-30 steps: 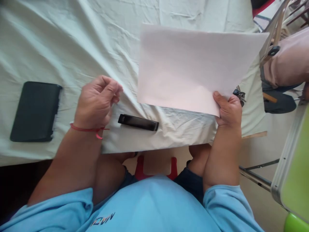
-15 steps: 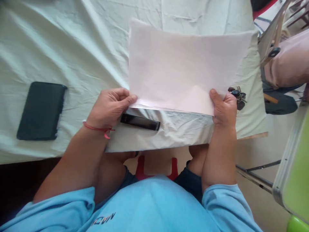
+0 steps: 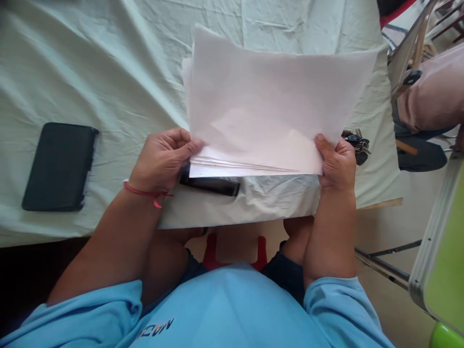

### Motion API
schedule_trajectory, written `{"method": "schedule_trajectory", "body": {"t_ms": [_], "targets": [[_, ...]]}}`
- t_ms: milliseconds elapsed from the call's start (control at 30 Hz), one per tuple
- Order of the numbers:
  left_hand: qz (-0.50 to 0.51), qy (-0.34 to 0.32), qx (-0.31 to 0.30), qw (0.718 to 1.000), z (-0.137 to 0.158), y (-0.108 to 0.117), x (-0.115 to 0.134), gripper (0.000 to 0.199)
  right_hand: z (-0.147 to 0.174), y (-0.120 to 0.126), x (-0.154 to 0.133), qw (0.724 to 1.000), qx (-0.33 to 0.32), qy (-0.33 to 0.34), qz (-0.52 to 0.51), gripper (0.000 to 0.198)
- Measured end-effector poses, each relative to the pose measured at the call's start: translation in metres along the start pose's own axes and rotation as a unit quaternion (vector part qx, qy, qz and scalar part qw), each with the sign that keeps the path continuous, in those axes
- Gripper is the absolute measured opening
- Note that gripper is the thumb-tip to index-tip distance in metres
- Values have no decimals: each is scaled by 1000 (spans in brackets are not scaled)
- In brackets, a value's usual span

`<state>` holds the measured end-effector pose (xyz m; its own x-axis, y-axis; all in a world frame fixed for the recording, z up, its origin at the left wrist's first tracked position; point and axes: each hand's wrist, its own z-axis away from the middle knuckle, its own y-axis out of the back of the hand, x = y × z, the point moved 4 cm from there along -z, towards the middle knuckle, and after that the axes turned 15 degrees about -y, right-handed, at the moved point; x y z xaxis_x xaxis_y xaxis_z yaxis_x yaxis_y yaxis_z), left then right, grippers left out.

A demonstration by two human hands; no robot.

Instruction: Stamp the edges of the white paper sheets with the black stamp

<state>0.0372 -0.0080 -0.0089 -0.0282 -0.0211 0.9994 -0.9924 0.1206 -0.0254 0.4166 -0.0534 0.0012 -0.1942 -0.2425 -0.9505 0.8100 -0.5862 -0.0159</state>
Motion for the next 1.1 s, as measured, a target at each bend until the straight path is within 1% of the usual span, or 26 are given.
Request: {"method": "schedule_trajectory", "body": {"t_ms": [100, 233, 300, 367, 433, 500, 600, 667, 733, 800, 833, 867, 967, 1033, 1100], "targets": [[-32, -7, 9, 999, 0, 2, -1, 51, 1, -1, 0, 1000, 1, 3, 2, 53], [-16, -10, 4, 1000, -1, 1, -1, 69, 1, -1, 0, 1000, 3, 6, -4, 55], [-2, -15, -8, 1000, -1, -1, 1, 67, 0, -1, 0, 1000, 2, 7, -14, 55], [14, -15, -36, 999, 1, -5, 3, 58, 0, 1, 0, 1000, 3, 8, -25, 55], [27, 0, -57, 998, 2, -8, 5, 53, -1, 2, 0, 999, 4, 8, -31, 55], [28, 23, -54, 998, 4, -8, 4, 52, -1, 2, 1, 999, 4, 8, -31, 53], [23, 43, -31, 998, 4, -6, 1, 49, 0, 0, 1, 999, 3, 9, -31, 51], [28, 46, -26, 998, 4, -5, 0, 52, 1, -1, 2, 999, 3, 9, -30, 50], [26, 42, -28, 998, 4, -5, 0, 60, 1, -1, 1, 1000, 3, 12, -27, 48], [18, 27, -36, 999, 4, -4, 1, 69, 1, -1, 0, 1000, 4, 13, -25, 47], [16, 19, -45, 999, 4, -5, 3, 71, 0, 0, 0, 1000, 4, 13, -27, 47], [19, 13, -56, 998, 4, -6, 5, 68, 0, 0, 0, 999, 6, 14, -31, 47], [40, 12, -88, 995, 4, -10, 10, 54, -2, 2, -2, 999, 14, 20, -41, 47], [44, 16, -92, 995, 4, -10, 13, 49, -3, 3, -2, 999, 15, 25, -42, 46], [34, 18, -90, 995, 4, -10, 14, 50, -3, 3, -2, 999, 13, 27, -42, 46]]}}
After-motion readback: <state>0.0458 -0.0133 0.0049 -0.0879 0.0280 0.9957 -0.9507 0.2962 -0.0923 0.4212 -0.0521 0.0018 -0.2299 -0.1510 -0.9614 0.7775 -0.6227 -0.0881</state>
